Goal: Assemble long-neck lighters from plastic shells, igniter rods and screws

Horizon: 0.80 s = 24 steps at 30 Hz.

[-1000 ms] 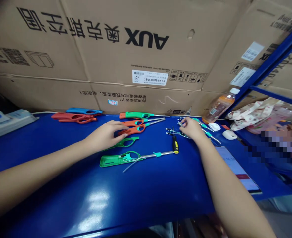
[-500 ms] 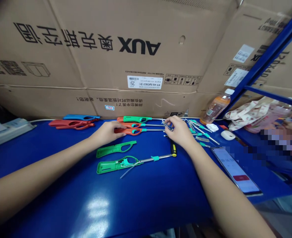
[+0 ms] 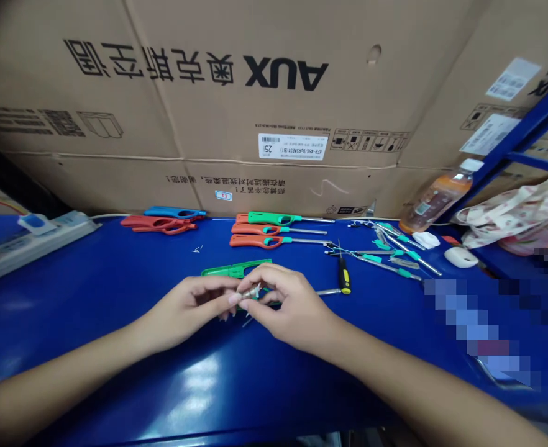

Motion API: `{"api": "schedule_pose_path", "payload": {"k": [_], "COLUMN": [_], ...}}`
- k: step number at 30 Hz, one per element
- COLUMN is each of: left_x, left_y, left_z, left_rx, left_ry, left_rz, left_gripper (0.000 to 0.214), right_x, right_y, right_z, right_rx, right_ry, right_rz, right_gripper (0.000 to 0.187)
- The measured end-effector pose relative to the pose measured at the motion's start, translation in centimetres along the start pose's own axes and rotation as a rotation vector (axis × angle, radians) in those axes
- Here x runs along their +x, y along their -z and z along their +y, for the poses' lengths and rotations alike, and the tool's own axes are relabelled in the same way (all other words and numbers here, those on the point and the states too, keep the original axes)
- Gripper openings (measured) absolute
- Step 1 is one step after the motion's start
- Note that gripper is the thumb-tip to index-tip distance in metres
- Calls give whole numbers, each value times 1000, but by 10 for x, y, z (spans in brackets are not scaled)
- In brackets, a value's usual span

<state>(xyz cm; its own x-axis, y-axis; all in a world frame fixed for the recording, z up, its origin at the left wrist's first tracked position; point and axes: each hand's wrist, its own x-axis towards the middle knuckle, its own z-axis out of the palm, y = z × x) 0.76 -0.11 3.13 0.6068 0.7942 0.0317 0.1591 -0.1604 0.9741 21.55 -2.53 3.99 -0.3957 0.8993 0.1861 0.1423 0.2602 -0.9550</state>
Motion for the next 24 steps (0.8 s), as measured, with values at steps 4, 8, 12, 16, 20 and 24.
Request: {"api": "schedule_pose_path", "payload": {"k": [4, 8, 12, 16, 20, 24], "left_x": [-15, -12, -9, -12, -14, -14], "left_y": [13, 20, 20, 19, 18, 16], "left_z": [-11, -17, -21, -23, -20, -18], "left_rx": [40, -38, -94, -72, -9, 12], "left_ry": [78, 113, 132, 137, 151, 178], "left_rz": [77, 190, 190, 191, 156, 75], "left_gripper": [26, 25, 25, 28, 38, 50], "right_x": [-4, -8, -9, -5, -3, -2], "right_y": [2, 13, 18, 18, 16, 17], "right_z": [13, 17, 21, 29, 31, 30], "right_rx": [-384, -735, -869, -839, -618, -545], "right_ry": [107, 179, 222, 265, 203, 74], "right_rz": [18, -117, -324, -316, -206, -128], "right_gripper": [43, 45, 17, 12, 9, 10]}}
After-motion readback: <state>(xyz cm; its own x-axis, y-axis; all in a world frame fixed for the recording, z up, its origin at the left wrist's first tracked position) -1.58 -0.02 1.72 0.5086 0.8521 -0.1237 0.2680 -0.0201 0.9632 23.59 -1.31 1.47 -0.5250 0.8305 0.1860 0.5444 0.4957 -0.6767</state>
